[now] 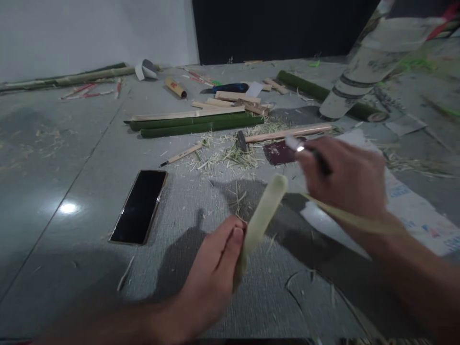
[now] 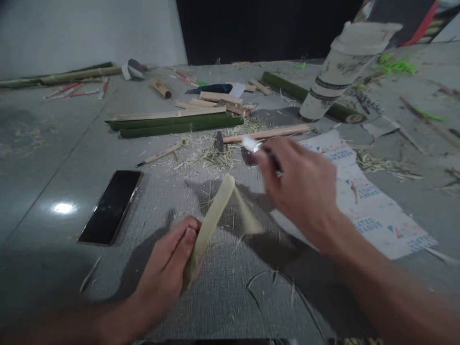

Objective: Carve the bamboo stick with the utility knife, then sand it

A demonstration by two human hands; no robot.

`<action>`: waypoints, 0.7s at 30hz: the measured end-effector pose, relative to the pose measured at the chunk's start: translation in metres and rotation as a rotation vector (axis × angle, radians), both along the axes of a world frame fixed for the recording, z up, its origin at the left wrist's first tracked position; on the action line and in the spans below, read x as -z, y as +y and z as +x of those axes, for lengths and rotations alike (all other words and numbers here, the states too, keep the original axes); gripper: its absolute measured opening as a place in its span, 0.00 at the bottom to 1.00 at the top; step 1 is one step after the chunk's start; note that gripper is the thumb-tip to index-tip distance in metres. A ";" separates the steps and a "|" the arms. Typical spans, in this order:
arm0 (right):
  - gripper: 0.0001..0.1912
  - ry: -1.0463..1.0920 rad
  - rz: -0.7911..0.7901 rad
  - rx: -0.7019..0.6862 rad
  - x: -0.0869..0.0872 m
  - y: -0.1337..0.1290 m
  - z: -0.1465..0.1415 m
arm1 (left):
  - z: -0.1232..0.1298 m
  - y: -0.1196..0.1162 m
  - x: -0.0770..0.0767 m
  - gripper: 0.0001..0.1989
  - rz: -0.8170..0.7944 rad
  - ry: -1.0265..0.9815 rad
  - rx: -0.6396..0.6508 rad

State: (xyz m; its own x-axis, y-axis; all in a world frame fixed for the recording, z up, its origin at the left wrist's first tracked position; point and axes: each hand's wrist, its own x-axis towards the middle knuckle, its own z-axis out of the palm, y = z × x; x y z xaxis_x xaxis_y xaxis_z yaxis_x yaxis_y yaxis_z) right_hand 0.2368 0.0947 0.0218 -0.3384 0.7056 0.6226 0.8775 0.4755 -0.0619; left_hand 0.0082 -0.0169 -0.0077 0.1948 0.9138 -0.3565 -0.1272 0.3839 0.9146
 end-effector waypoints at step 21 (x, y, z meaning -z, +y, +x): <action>0.15 0.000 -0.234 -0.574 0.014 -0.039 -0.049 | -0.002 0.023 0.000 0.17 -0.304 -0.727 -0.037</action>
